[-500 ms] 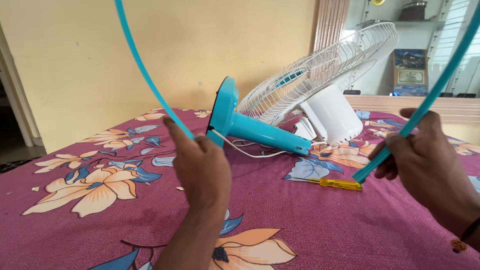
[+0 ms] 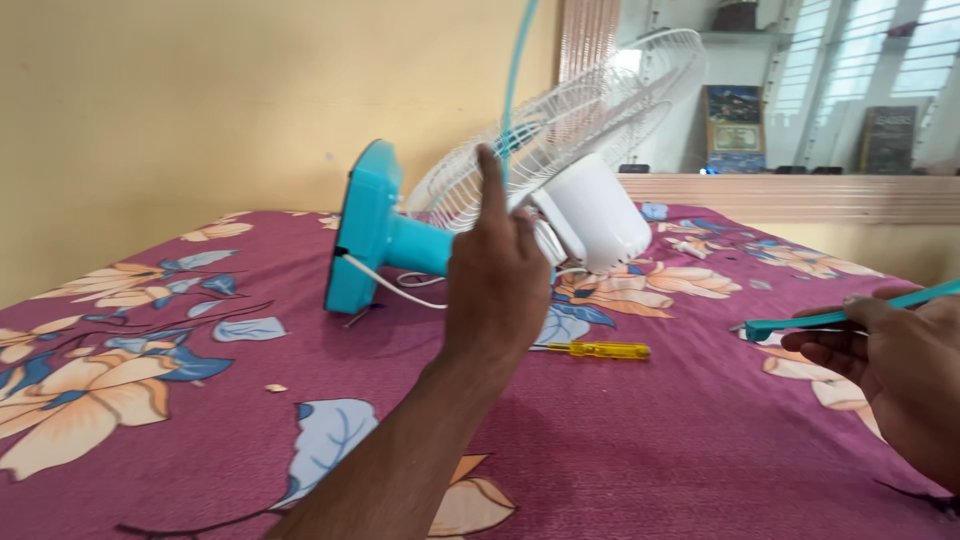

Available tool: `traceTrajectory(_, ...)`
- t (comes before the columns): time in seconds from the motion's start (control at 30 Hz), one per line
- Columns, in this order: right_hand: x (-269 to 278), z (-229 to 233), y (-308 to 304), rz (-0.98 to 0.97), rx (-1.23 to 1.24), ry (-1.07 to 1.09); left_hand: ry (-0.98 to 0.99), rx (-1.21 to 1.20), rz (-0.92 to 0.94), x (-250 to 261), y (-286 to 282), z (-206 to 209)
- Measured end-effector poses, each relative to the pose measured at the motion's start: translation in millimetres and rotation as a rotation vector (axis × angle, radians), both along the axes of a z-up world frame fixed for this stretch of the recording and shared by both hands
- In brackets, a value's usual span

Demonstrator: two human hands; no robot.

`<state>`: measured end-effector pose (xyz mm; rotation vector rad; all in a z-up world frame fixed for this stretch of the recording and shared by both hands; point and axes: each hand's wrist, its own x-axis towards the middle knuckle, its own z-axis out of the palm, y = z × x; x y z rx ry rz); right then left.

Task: The person uses a screwdriver to loosen and remove screws from the front grill of a teal and white electric fan. They detach the front grill and set it aside, exposing the fan blades and motor housing.

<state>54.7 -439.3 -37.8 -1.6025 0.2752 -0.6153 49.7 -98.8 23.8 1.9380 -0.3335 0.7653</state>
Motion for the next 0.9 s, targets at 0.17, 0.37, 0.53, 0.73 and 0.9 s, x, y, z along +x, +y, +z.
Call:
traceTrajectory(0.17,-6,-9,-24,-0.037,0.137,0.053,-0.042,0.222,-0.134,10,-41,-1)
traceTrajectory(0.37,-27,5,-10,-0.134,0.294,0.008,-0.015,0.422,-0.262,43,-81,-9)
traceTrajectory(0.53,-34,6,-4,-0.13,0.26,0.044,0.175,0.411,-0.286,65,-110,-24)
traceTrajectory(0.73,-27,2,-10,-0.109,0.224,0.096,0.302,0.339,-0.171,78,-137,-38)
traceTrajectory(0.9,-36,6,-19,-0.184,0.066,0.134,0.399,0.439,-0.233,88,-157,-29)
